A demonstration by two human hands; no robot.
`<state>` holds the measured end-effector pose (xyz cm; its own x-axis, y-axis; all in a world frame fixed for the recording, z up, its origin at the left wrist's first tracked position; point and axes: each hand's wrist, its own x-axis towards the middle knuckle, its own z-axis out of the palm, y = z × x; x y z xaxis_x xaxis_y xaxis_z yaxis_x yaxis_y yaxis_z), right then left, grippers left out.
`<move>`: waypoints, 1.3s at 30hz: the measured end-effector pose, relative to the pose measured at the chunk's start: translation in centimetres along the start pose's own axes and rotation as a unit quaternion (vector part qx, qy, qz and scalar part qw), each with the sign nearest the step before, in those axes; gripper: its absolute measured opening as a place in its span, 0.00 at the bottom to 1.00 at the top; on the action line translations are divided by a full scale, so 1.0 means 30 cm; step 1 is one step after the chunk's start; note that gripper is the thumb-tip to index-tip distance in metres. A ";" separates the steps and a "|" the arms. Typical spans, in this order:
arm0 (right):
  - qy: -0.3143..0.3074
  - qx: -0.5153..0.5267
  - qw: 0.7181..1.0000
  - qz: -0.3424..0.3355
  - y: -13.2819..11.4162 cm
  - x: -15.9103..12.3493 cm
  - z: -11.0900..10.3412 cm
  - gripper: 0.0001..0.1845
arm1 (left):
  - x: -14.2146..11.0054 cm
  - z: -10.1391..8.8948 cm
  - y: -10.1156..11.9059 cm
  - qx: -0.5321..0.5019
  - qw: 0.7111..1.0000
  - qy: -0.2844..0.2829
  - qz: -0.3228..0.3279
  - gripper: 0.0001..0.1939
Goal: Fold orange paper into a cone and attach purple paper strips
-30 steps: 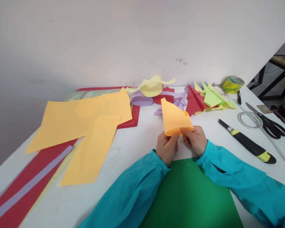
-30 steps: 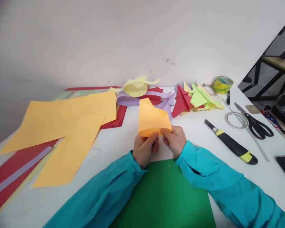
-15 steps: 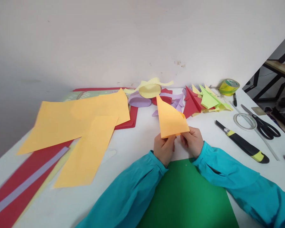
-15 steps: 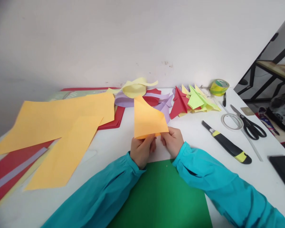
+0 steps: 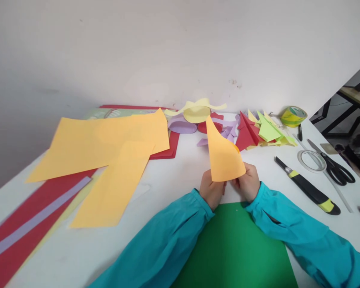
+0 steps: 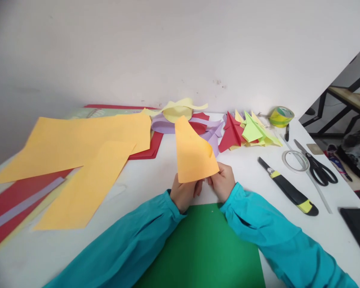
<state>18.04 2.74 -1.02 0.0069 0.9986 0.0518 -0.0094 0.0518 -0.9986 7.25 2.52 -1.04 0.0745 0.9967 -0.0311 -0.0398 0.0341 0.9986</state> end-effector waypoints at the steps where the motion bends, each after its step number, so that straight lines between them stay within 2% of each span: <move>1: -0.004 -0.007 1.000 -0.015 -0.002 -0.001 0.000 0.12 | 0.000 0.001 0.000 -0.001 1.000 -0.003 -0.006 0.12; 5: -0.006 -0.046 0.997 -0.059 -0.016 -0.005 -0.002 0.11 | 0.007 0.001 -0.012 -0.017 1.000 0.006 -0.022 0.12; 10: 0.007 -0.058 0.997 -0.046 -0.019 -0.005 -0.006 0.13 | 0.011 -0.006 -0.012 -0.012 1.000 0.019 0.003 0.15; 15: 0.021 -0.073 0.997 -0.034 -0.006 -0.007 -0.009 0.10 | 0.005 -0.005 0.017 -0.039 0.998 0.045 -0.026 0.12; 20: -0.004 -0.061 0.998 -0.015 0.013 -0.006 -0.008 0.16 | 0.004 -0.008 0.016 -0.001 1.000 0.007 0.013 0.11; 25: 0.016 -0.071 0.996 -0.053 0.015 -0.003 -0.008 0.13 | 0.003 -0.009 -0.004 0.037 0.998 0.012 0.046 0.13; 28: 0.024 -0.090 0.994 -0.056 0.014 -0.005 -0.008 0.15 | 0.004 -0.006 -0.004 0.029 0.998 0.018 0.043 0.11; 34: 0.042 -0.073 0.996 -0.027 0.017 -0.004 -0.009 0.19 | 0.013 0.005 -0.005 0.012 0.999 -0.004 0.035 0.08; 39: 0.040 -0.088 0.994 -0.045 0.013 -0.007 -0.007 0.18 | 0.011 0.005 -0.001 0.012 1.000 0.010 0.023 0.08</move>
<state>18.26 2.55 -1.43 0.0801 0.9858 0.1477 0.1705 0.1325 -0.9764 7.42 2.85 -1.08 0.0528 0.9985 0.0139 -0.0181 -0.0129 0.9998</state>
